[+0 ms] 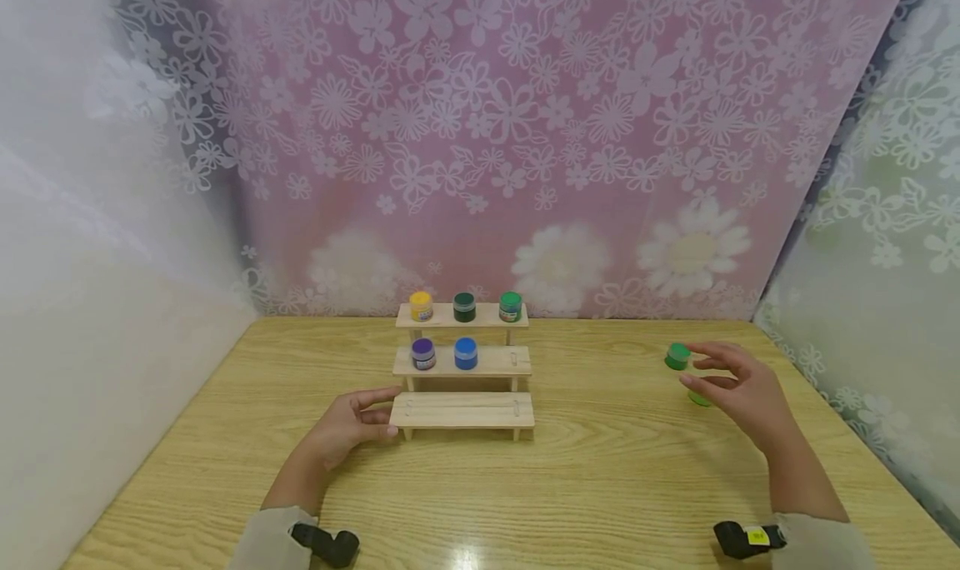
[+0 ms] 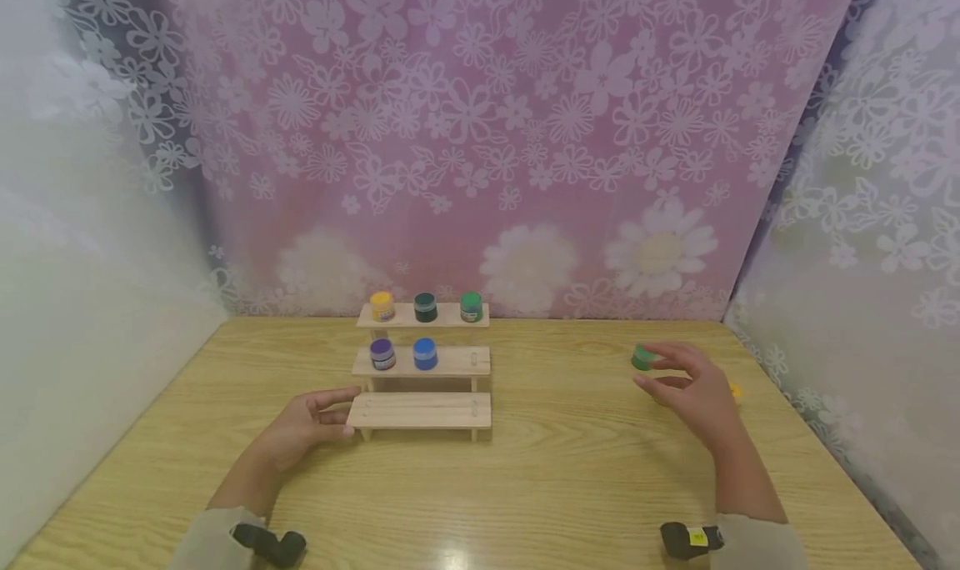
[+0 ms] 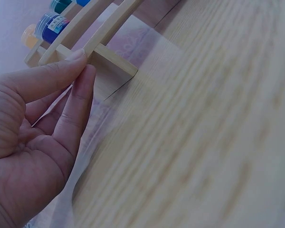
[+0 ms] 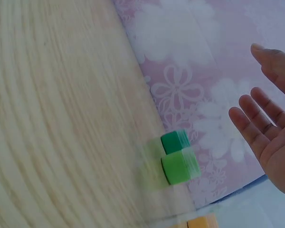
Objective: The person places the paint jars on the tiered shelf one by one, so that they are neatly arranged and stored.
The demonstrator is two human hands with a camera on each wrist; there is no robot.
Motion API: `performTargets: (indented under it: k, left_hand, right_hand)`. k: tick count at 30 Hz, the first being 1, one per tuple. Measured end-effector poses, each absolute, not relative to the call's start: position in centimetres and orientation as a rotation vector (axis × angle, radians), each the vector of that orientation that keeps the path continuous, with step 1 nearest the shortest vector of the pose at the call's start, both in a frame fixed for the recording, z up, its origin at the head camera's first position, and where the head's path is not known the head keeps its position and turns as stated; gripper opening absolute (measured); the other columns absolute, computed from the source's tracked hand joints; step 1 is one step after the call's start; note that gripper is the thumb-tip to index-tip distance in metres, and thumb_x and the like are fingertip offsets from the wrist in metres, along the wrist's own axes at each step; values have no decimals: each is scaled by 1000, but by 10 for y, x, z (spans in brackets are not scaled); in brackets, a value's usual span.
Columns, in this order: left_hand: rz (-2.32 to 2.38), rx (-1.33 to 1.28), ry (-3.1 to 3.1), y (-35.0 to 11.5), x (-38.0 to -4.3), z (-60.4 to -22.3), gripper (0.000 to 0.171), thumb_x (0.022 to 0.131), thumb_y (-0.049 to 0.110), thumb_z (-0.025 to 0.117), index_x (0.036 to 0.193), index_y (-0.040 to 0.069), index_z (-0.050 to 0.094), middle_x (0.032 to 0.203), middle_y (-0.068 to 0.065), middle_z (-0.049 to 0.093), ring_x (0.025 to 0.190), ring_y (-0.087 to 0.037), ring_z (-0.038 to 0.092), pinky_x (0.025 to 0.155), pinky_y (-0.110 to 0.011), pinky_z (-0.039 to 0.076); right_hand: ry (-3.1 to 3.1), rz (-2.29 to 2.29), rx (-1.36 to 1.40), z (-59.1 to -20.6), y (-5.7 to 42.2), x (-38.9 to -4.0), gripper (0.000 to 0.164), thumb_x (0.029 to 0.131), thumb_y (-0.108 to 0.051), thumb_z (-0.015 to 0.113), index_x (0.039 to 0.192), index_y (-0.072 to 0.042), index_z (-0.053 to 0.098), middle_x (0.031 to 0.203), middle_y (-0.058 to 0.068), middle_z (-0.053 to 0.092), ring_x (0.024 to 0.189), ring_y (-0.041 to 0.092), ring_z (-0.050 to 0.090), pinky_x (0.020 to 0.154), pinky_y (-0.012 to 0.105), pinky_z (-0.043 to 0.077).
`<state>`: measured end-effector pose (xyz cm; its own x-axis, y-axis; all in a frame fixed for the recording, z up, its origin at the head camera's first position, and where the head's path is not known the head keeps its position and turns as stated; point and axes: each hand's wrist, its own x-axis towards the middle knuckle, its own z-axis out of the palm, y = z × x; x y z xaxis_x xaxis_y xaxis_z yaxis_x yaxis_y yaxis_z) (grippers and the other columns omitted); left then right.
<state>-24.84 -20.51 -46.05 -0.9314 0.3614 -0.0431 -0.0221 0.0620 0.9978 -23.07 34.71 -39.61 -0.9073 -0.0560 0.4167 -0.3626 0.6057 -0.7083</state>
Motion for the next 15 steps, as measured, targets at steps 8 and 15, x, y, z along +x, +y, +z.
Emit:
performTargets:
  k: [8,15]
  left_hand:
    - [1954,340,2057,-205,-248,-460,70,81,-2,77,143,-7,43,116,-23,64,95,-21,67,78,-30,56]
    - [1955,342,2064,-205,-248,-461,69,81,-3,77,142,-6,44,116,-23,64,94,-21,67,77,-30,56]
  right_hand:
    - [-2537,1194,295,-409,363,-236,53,91,-26,72,139,-12,55,133,0,48,107,-5,48,77,8,46]
    - [-2582,1224,230,-418,375,-239,56,91,-30,71,142,-14,52,134,5,46,106,-4,46,76,11,48]
